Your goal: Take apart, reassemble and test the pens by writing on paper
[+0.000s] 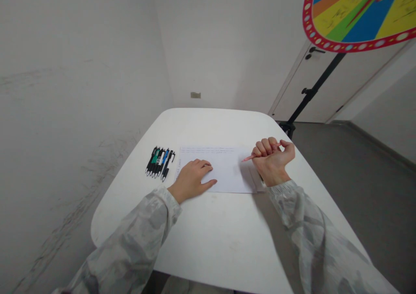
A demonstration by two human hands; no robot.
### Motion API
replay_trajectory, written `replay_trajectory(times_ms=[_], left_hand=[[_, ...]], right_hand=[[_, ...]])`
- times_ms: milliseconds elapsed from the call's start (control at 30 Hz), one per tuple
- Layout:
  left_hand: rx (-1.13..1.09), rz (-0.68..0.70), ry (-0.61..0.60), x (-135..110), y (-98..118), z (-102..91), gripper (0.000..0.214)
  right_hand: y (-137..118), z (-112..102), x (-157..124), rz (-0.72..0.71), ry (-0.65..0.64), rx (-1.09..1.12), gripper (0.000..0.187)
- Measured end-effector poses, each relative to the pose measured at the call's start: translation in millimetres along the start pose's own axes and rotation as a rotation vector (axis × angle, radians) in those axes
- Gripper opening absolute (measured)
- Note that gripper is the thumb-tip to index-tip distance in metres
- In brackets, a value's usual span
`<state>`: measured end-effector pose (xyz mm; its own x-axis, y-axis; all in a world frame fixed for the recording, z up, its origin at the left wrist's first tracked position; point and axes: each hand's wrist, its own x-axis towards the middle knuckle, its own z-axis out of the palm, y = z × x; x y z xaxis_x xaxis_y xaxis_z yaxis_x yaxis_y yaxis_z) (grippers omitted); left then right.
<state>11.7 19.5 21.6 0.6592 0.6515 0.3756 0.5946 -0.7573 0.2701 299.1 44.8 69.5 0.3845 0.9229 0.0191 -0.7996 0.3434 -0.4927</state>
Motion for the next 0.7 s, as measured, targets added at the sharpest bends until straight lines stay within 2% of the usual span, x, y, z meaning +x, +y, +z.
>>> replay_trajectory(times_ms=[200,367,533,633,700], left_hand=[[0.004,0.004,0.013,-1,-2,2.6,0.034],[0.011,0.005,0.007,-1,-1,2.7,0.035],[0.015,0.004,0.006,1,1,0.8,0.035],[0.015,0.004,0.006,2,3,0.2,0.035],[0.015,0.001,0.005,2,4,0.3,0.035]], right_hand=[[3,-6,12,0.0,-0.049,-0.217,0.052],[11,-11,18,-0.128,-0.11,-0.471,0.033],[21,-15,10,-0.078,-0.152,-0.835,0.059],[31,-22,5,-0.077,-0.21,-1.03,0.048],[37,-30,6,-0.13,-0.203,-1.122,0.046]])
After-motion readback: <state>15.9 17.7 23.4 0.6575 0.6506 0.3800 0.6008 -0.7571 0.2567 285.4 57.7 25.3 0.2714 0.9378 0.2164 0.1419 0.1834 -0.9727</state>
